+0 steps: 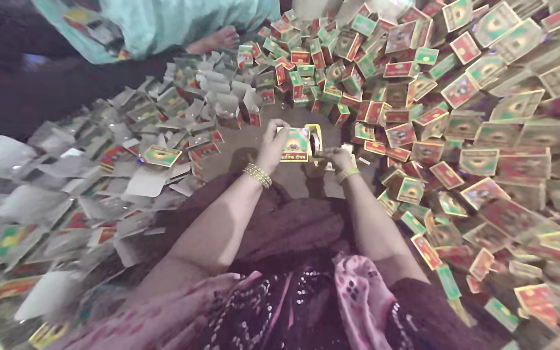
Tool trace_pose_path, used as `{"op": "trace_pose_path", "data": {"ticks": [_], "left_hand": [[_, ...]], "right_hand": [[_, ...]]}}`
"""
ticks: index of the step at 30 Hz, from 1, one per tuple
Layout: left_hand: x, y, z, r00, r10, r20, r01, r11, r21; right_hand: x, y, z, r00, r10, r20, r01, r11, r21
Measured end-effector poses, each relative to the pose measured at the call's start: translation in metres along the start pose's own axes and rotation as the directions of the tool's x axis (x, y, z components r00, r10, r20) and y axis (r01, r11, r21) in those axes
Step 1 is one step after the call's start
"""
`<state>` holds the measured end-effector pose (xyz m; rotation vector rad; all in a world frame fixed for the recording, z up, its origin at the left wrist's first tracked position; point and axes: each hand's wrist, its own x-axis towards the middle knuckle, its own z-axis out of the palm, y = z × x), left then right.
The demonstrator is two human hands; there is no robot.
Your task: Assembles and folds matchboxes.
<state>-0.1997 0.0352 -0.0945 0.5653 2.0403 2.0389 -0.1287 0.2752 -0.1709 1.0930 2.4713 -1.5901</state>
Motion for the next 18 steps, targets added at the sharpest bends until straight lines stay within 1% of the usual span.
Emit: {"op": "trace_pose_path", "data": {"ticks": [2,6,8,10,12,14,15,17,18], "left_hand": [[0.000,-0.002,0.000,1.000,0.006,0.024,-0.005,1.000,-0.022],[-0.002,-0.005,-0.004,0.999,0.014,0.033,-0.017,0.997,0.075],[-0.002,-0.005,-0.005,0.999,0.011,0.033,-0.014,0.994,0.108],[-0.002,-0.002,-0.004,0.999,0.010,0.035,-0.014,0.991,0.131],[-0.003,-0.003,-0.004,0.999,0.007,0.051,-0.013,0.992,0.129],[-0.004,-0.005,-0.004,0.998,0.013,0.064,-0.020,0.994,0.111],[-0.004,-0.007,-0.004,0.998,0.018,0.067,-0.025,0.993,0.113],[-0.004,-0.009,-0.003,0.997,0.027,0.072,-0.037,0.990,0.138],[-0.003,-0.010,-0.003,0.996,0.038,0.077,-0.050,0.986,0.159]], "right_hand": [[-0.012,-0.004,-0.008,0.998,0.053,-0.017,-0.052,0.997,0.048],[-0.040,-0.002,-0.016,0.982,0.175,0.066,-0.171,0.984,-0.057],[-0.047,-0.002,-0.015,0.968,0.226,0.109,-0.219,0.973,-0.073],[-0.052,-0.005,-0.012,0.966,0.227,0.126,-0.221,0.973,-0.061],[-0.043,0.006,-0.004,0.979,0.182,0.090,-0.175,0.981,-0.080],[-0.038,0.012,0.000,0.992,0.119,0.040,-0.108,0.972,-0.207],[-0.041,0.007,0.000,0.996,0.089,0.009,-0.082,0.942,-0.326],[-0.050,-0.003,0.001,0.995,0.089,-0.051,-0.102,0.821,-0.562],[-0.053,-0.009,-0.001,0.993,0.110,-0.044,-0.113,0.779,-0.616]]}}
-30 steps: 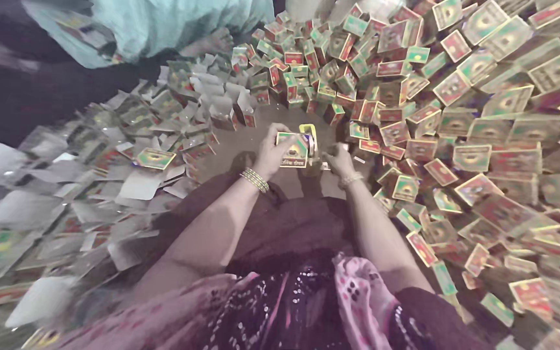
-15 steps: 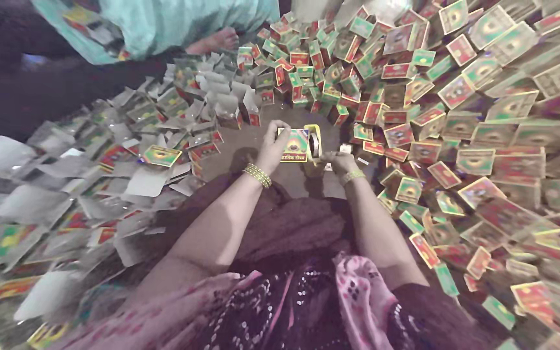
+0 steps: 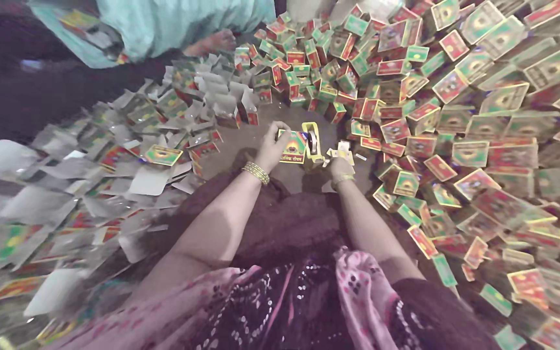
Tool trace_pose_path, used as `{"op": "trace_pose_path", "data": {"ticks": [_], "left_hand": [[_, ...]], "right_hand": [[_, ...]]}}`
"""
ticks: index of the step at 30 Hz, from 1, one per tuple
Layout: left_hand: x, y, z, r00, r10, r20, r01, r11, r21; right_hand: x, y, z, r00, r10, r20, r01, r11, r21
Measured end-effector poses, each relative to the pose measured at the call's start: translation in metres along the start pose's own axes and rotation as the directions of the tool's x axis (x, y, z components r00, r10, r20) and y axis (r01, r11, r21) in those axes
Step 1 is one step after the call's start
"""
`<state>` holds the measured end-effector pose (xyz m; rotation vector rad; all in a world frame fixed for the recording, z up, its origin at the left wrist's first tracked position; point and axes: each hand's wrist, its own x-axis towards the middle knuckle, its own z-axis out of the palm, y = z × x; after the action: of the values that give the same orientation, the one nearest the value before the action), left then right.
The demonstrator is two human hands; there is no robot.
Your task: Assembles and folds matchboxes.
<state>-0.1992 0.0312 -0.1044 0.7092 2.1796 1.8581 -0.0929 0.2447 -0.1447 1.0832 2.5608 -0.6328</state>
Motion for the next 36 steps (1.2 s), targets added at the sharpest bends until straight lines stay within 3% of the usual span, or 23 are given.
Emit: {"op": "trace_pose_path", "data": {"ticks": [1,3,6,8,9,16,21,23,25,28,30,32,33,34,36], "left_hand": [[0.000,0.001,0.000,1.000,0.015,0.001,-0.015,0.999,0.029],[0.002,0.001,0.000,0.999,0.045,-0.001,-0.045,0.997,0.070],[0.003,0.000,0.004,0.997,0.072,0.001,-0.071,0.989,0.127],[0.003,0.001,0.008,0.994,0.106,0.032,-0.110,0.985,0.137],[0.002,0.002,0.010,0.992,0.114,0.059,-0.121,0.983,0.136],[-0.013,0.010,0.024,0.977,0.036,0.212,-0.041,0.999,0.021],[-0.018,0.017,0.026,0.963,0.019,0.270,-0.009,0.999,-0.040],[-0.022,0.022,0.025,0.945,-0.060,0.321,0.062,0.998,0.004],[-0.023,0.022,0.026,0.931,-0.094,0.351,0.093,0.995,0.019],[-0.021,0.022,0.024,0.925,-0.183,0.332,0.206,0.978,-0.034],[-0.017,0.023,0.017,0.891,-0.294,0.346,0.357,0.925,-0.133],[-0.010,0.019,0.010,0.852,-0.417,0.316,0.465,0.880,-0.093],[-0.006,0.016,0.007,0.839,-0.463,0.285,0.500,0.863,-0.068],[-0.002,0.014,0.005,0.840,-0.482,0.250,0.510,0.858,-0.064],[0.002,0.012,0.002,0.853,-0.485,0.195,0.500,0.865,-0.037]], "right_hand": [[-0.002,-0.001,-0.006,1.000,-0.029,0.010,0.029,0.999,0.022],[-0.005,-0.005,-0.020,0.982,-0.185,-0.042,0.188,0.920,0.343],[-0.031,-0.016,-0.038,0.920,-0.364,-0.144,0.311,0.455,0.834],[-0.047,-0.025,-0.044,0.882,-0.440,-0.167,0.291,0.232,0.928],[-0.052,-0.030,-0.044,0.871,-0.463,-0.165,0.277,0.185,0.943],[-0.054,-0.045,-0.029,0.920,-0.390,-0.040,0.123,0.191,0.974],[-0.049,-0.044,-0.027,0.954,-0.298,-0.041,0.116,0.241,0.964],[-0.047,-0.041,-0.031,0.972,-0.224,-0.070,0.140,0.318,0.938],[-0.041,-0.033,-0.034,0.964,-0.247,-0.104,0.209,0.453,0.866],[-0.049,-0.024,-0.050,0.870,-0.471,0.142,0.231,0.645,0.728],[-0.055,-0.023,-0.059,0.815,-0.512,0.271,0.219,0.705,0.674],[-0.053,-0.018,-0.069,0.810,-0.491,0.321,0.206,0.750,0.628],[-0.050,-0.014,-0.077,0.841,-0.471,0.267,0.223,0.750,0.623],[-0.047,-0.008,-0.087,0.889,-0.442,0.118,0.258,0.697,0.670],[-0.041,0.001,-0.107,0.917,-0.250,-0.312,0.389,0.377,0.841]]}}
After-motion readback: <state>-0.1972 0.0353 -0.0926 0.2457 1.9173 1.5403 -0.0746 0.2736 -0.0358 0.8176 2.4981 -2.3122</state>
